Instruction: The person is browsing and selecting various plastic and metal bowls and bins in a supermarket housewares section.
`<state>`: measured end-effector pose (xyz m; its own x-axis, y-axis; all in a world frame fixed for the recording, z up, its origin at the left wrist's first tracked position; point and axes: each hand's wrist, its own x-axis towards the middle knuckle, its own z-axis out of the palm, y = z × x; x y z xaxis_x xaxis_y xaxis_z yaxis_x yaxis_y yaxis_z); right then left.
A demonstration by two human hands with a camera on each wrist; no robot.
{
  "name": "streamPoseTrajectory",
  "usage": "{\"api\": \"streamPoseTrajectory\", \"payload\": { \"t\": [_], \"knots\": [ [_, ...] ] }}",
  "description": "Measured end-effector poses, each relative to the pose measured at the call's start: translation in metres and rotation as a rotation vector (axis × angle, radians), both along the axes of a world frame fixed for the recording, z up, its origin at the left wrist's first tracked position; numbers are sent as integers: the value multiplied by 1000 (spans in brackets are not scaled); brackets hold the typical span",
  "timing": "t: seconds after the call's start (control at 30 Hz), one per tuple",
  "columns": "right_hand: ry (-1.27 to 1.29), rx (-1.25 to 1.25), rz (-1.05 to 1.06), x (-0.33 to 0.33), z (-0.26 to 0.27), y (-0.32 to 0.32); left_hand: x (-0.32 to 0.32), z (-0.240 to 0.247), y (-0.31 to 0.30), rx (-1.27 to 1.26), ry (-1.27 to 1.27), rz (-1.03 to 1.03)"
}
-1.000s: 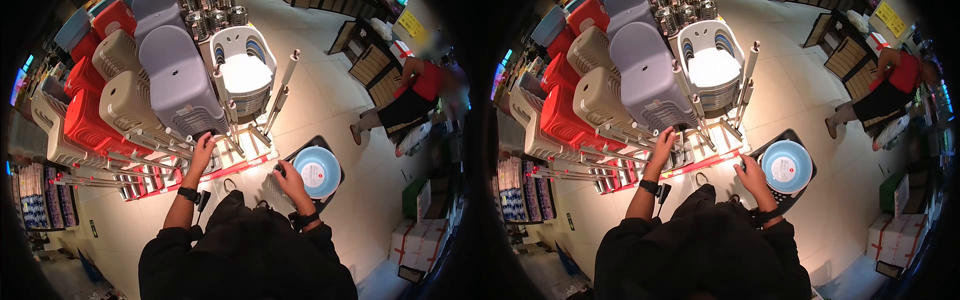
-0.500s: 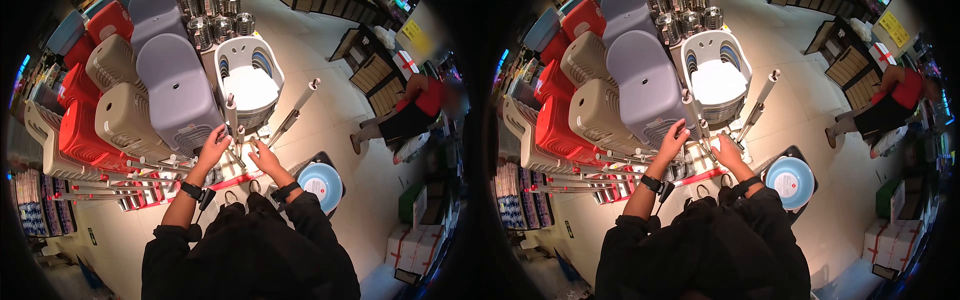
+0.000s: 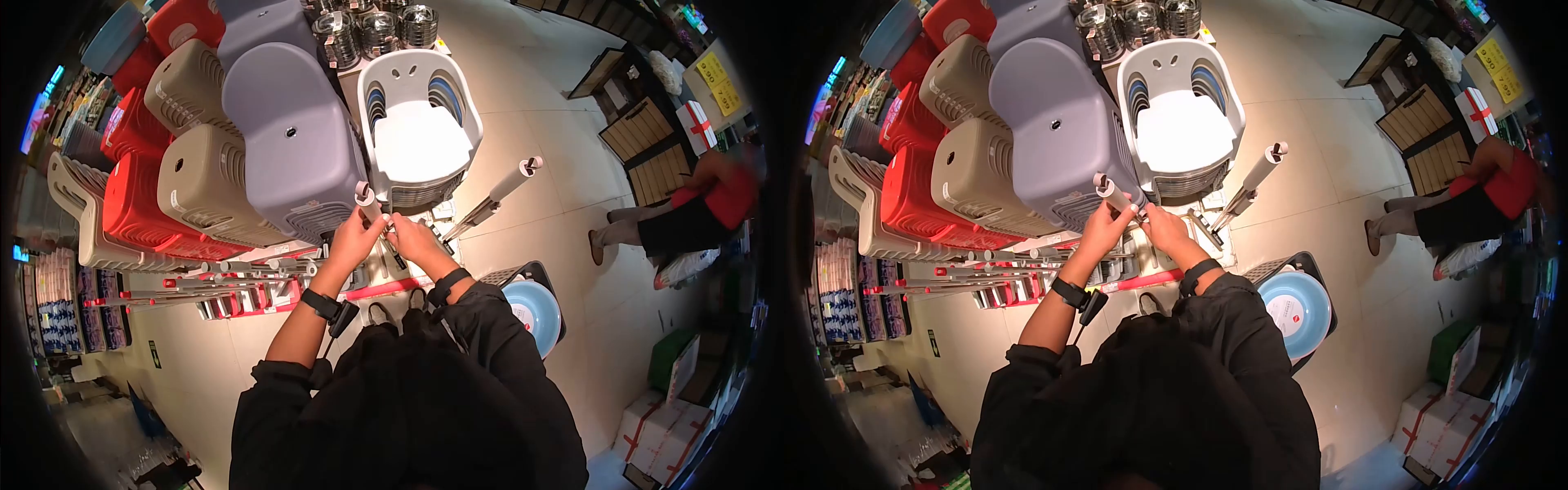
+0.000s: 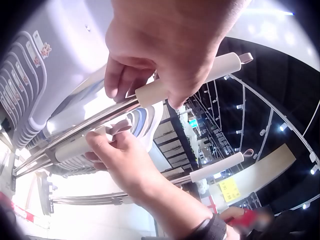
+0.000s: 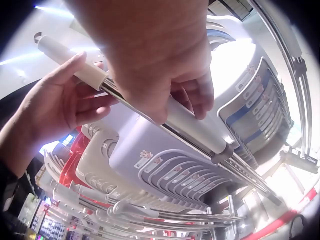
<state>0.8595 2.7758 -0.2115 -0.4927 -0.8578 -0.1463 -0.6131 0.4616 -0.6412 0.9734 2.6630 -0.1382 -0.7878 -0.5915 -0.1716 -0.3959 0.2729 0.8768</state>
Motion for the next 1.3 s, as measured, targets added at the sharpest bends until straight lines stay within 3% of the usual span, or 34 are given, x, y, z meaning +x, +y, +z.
{"api": "streamPoseTrajectory", "payload": {
  "t": [0.03, 0.37, 0.53, 0.7, 0.8, 0.9, 0.97, 1.07, 1.17, 1.3],
  "knots": [
    [7, -18, 22, -1, 0, 1, 0, 6, 2, -61, -88, -4],
    [34, -21, 48, -8, -5, -1, -2, 4, 9, -129, -52, -13],
    [17, 19, 6, -2, 2, 7, 1, -15, 2, 12, 8, -47],
    [-83, -10, -158, 20, 21, 74, 19, -43, 1, 119, 220, -148],
    [-59, -57, -369, 52, 19, 147, 36, -35, 18, 197, 143, -1],
    [-7, -48, -637, 104, 25, 230, 53, -44, 42, 17, 159, -163],
    [48, -48, -816, 149, 30, 281, 63, -47, 66, 38, 170, -282],
    [131, -8, -1057, 217, 31, 341, 73, -47, 108, -38, 141, -654],
    [116, 80, -1198, 273, 24, 378, 74, -48, 155, 7, 170, -934],
    [66, 153, -1208, 317, -3, 402, 74, -63, 213, -155, 110, -1173]
  ]
}}
